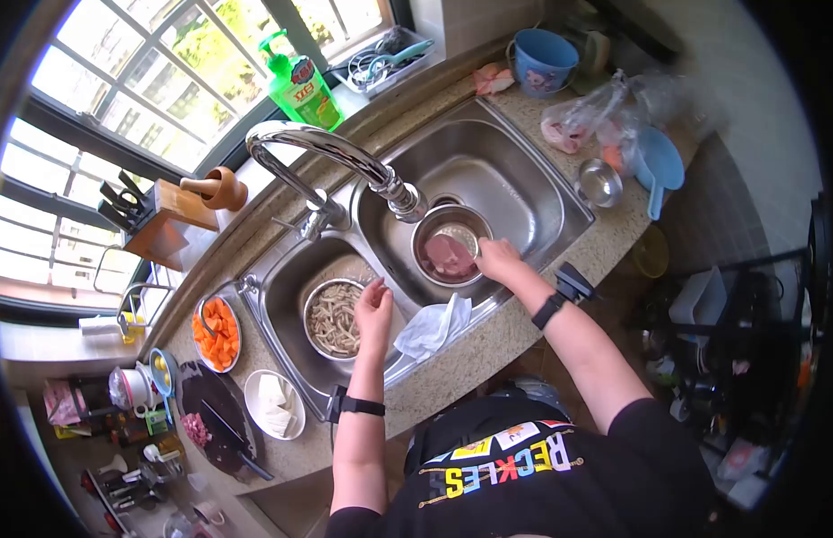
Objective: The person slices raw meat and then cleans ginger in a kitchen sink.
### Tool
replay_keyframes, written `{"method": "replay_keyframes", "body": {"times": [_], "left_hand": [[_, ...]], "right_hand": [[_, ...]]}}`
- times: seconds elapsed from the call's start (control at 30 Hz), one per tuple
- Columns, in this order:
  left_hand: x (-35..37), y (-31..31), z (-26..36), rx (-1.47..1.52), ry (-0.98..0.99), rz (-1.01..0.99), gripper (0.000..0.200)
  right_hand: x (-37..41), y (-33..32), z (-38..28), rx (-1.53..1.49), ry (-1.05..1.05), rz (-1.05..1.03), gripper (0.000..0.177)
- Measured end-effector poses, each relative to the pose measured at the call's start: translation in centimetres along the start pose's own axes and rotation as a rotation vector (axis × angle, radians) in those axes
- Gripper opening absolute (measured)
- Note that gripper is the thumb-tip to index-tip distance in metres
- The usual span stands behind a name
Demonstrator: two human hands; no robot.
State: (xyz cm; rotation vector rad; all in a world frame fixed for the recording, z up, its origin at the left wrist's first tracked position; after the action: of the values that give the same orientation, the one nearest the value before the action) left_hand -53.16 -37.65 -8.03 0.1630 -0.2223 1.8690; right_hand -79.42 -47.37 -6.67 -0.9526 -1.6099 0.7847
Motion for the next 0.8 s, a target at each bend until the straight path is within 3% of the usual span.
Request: {"method": "replay_keyframes", "body": {"times": [0.17, 0.33, 0.43, 0.6, 0.7, 0.8], "left_hand": [[4.2, 1.8, -0.9, 0.030, -0.141, 0.141, 0.031], [5.7, 4.6, -0.4, 0.024, -0.195, 0.243, 0.030], [5.7, 6.7, 0.3, -0.016, -0.172, 0.325, 0.030], [4.9, 8.2, 2.1, -0.143, -0.110, 0.378, 0.026], [4.1, 7.6, 2.5, -0.055, -0.129, 0.374, 0.026], [3.3, 5.8, 3.5, -0.055, -0.125, 0.379, 0.024]], "right_hand": [[-8.9, 6.2, 0.6, 0.096, -0.093, -0.166, 0.043], [-11.9, 7.6, -0.9, 0.045, -0.228, -0.062, 0.055], [-12.1, 8.4, -2.0, 0.020, -0.290, -0.147, 0.057], [-13.1, 10.8, -1.9, 0.085, -0.332, -0.210, 0.033], [-13.3, 8.6, -1.1, -0.053, -0.281, -0.238, 0.036], [-13.9, 8.9, -0.8, -0.079, -0.210, -0.139, 0.032]]}}
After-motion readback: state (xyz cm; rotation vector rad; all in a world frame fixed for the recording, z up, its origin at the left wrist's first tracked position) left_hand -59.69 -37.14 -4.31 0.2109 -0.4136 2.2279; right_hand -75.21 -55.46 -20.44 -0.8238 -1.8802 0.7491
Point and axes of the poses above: each hand's wrist, its own x-axis away from the middle knuckle, its own y-axis out of the palm, z = x × y, the point moved 2 cm from there along -x, towards the middle knuckle, and after that the axes turned 6 degrees about x, right-handed, at the moved point
